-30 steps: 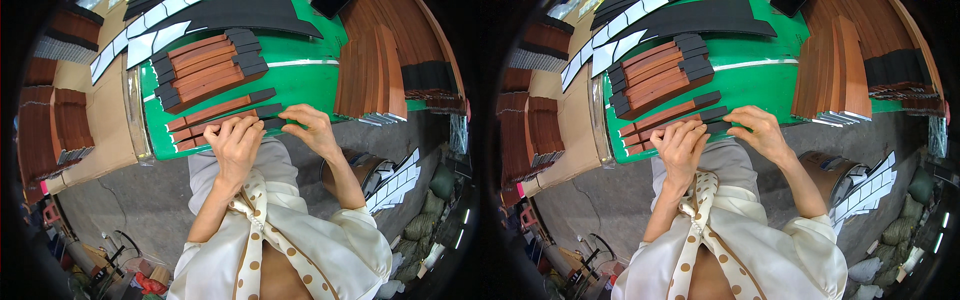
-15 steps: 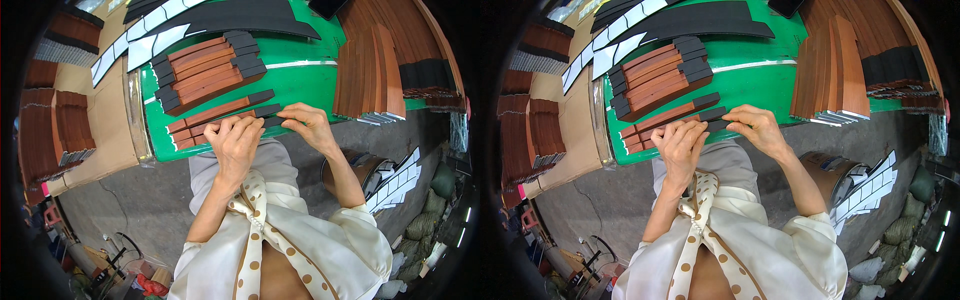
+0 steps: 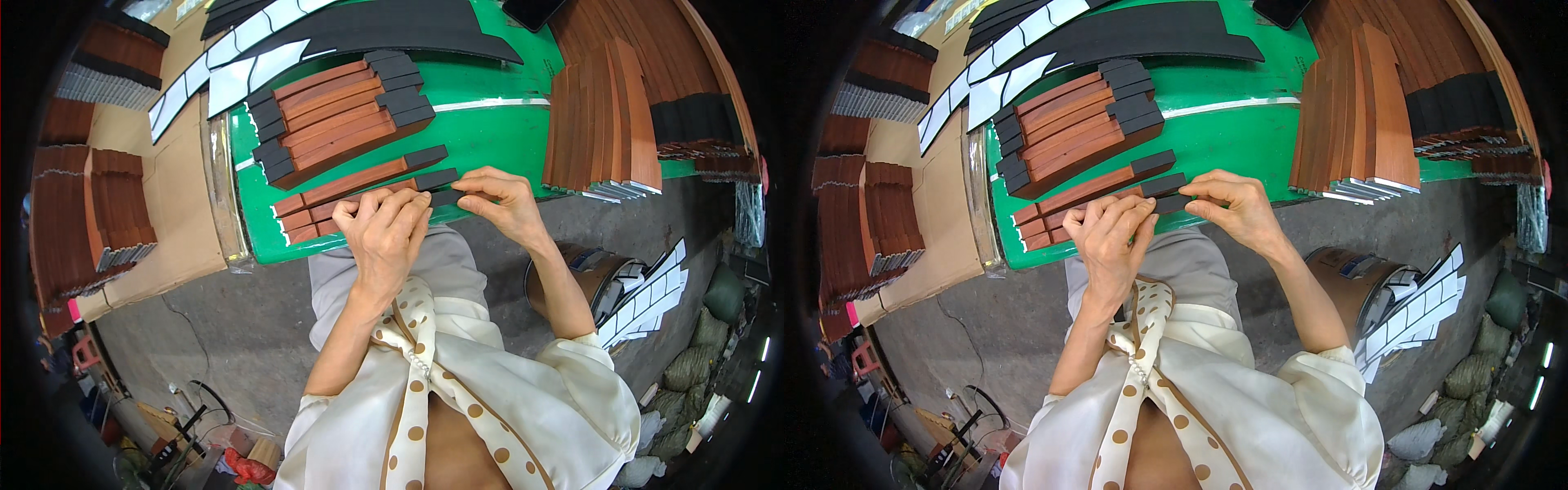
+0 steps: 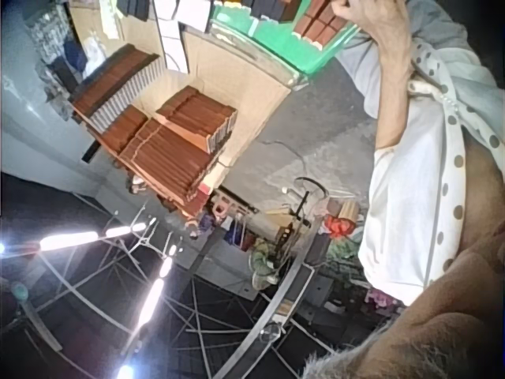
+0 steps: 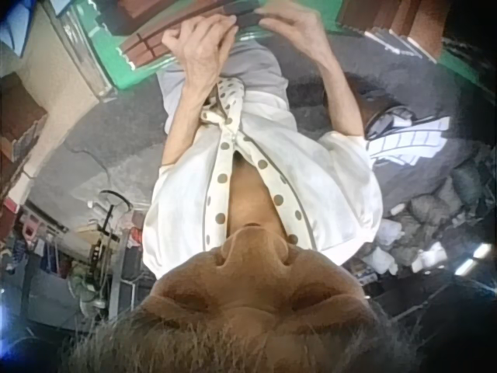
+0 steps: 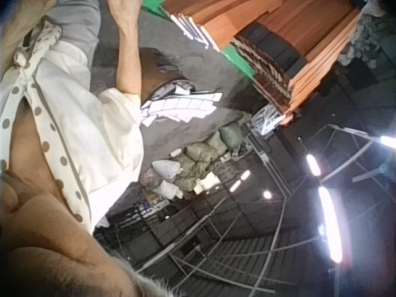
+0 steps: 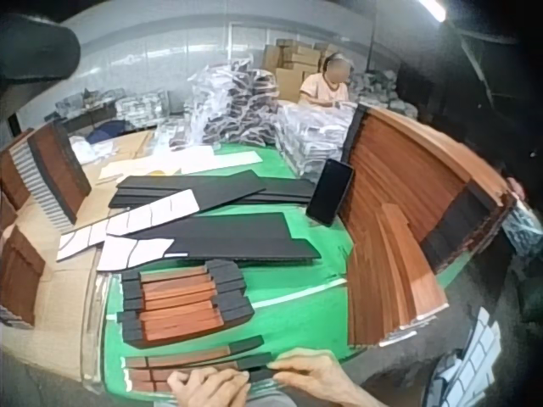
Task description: The recorder applies adhesive foam strips to wooden handles or components at a workstation.
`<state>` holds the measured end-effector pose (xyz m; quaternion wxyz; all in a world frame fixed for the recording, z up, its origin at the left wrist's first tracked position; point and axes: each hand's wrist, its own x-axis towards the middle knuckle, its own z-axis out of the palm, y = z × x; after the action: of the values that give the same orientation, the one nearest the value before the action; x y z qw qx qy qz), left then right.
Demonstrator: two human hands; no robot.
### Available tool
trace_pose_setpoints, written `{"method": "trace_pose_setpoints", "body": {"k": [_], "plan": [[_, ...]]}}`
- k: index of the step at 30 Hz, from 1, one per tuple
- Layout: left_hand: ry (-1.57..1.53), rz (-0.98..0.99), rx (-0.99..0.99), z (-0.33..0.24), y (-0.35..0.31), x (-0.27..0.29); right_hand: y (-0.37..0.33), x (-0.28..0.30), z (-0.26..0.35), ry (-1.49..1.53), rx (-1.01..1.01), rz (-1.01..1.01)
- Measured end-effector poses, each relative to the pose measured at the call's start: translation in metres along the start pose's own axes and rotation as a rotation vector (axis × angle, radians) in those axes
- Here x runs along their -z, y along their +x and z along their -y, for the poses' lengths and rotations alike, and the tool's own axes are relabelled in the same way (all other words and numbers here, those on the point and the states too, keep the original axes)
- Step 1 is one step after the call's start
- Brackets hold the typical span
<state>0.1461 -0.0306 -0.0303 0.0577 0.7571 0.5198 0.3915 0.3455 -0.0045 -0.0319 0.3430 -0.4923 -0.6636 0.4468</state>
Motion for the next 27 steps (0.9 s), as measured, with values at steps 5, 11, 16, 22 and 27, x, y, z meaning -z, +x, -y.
{"method": "trace_pose_setpoints", "body": {"k": [5,11,16,22,27], "plan": [[0.064,-0.055,-0.077,0.001,0.000,-0.004,-0.001,-0.003,-0.003,0.067,0.008,-0.015],[0.125,-0.060,-0.141,0.004,-0.007,-0.009,-0.011,-0.011,-0.008,0.367,-0.108,-0.007],[0.117,-0.034,-0.168,0.007,-0.005,-0.008,-0.015,-0.037,-0.009,0.526,-0.295,-0.245],[0.117,-0.068,-0.170,0.007,-0.006,-0.009,-0.017,-0.046,-0.003,0.539,-0.227,-0.359],[0.192,-0.019,-0.179,0.004,-0.006,-0.010,-0.017,-0.033,0.002,0.009,0.049,-0.193]]}}
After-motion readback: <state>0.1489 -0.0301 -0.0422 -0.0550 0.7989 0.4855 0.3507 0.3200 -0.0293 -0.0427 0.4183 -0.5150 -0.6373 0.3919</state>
